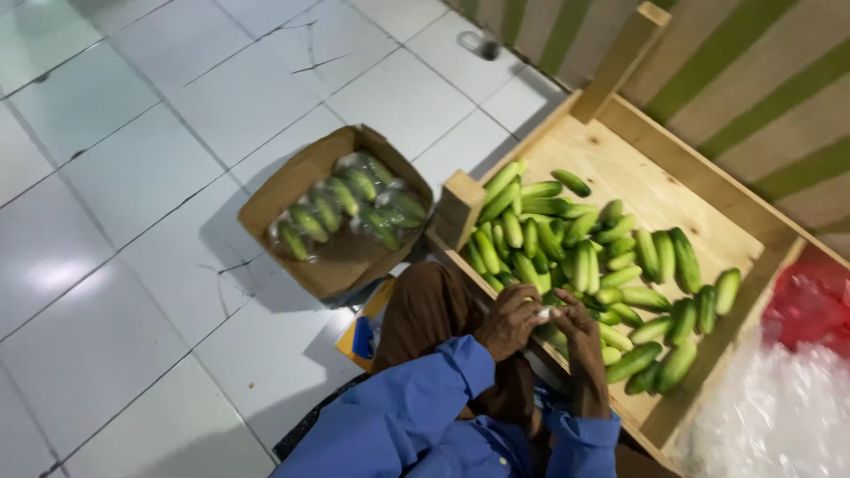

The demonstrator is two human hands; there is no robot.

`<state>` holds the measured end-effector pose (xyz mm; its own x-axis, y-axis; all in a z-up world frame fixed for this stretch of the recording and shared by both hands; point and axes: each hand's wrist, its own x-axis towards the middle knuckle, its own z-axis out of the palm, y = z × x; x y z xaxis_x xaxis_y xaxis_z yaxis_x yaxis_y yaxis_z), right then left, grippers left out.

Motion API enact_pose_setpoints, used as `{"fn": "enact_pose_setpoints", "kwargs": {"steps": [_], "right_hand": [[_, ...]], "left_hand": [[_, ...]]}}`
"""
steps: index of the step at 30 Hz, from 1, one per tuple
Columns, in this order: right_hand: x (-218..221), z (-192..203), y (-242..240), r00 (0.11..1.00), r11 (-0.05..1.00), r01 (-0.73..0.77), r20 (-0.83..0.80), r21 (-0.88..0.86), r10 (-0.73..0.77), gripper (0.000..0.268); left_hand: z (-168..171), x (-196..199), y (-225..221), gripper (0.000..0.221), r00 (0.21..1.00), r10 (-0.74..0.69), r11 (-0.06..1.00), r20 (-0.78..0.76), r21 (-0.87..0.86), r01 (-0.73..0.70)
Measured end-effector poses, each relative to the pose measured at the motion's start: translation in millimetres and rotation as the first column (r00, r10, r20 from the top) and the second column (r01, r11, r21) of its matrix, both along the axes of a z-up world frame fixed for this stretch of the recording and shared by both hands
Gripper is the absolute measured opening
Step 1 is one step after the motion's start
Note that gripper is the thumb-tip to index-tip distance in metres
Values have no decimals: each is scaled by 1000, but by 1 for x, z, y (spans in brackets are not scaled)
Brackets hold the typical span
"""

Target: Packing cucumbers into plastic bags and placing them into a cardboard box

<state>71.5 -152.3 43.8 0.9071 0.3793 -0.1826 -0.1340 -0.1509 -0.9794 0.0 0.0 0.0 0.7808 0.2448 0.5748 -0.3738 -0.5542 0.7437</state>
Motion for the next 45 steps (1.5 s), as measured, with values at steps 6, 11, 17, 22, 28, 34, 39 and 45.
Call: {"fn": "enact_pose_setpoints", "kwargs": {"steps": [6, 11, 17, 22, 28, 34, 39, 45], "right_hand": [[-27, 97, 63, 922, 978, -154, 336, -140, 193, 21], [-39, 103, 126, 618, 970, -112, 749, -215, 237, 28], [-74, 99, 202, 476, 982, -16, 862, -187, 172, 68], [-110, 76, 251, 527, 975, -89, 821, -202, 218, 83], [-128, 44, 281, 510, 870, -237, 707, -431, 489, 49], [-124, 37, 295, 230, 635, -83, 606, -768, 762, 56], [-130, 43, 306, 232, 574, -98, 543, -813, 807, 56], [-124, -8, 315, 222, 643, -60, 618, -763, 754, 54]], "left_hand": [[64, -23, 34, 14, 997, 71, 965, -30, -250, -77], [120, -61, 94, 11, 965, 247, 901, -90, -345, -263], [107, -102, 189, 18, 879, 424, 741, -220, -474, -476], [84, -121, 246, 22, 710, 514, 511, -482, -493, -705], [-7, -123, 323, 42, 770, 265, 122, -580, -772, -623], [-77, -117, 380, 41, 724, 173, 262, -668, -678, -687], [-137, -103, 425, 14, 626, 378, 621, -682, -315, -718], [-126, -80, 425, 13, 268, 510, 591, -817, 107, -799]]}}
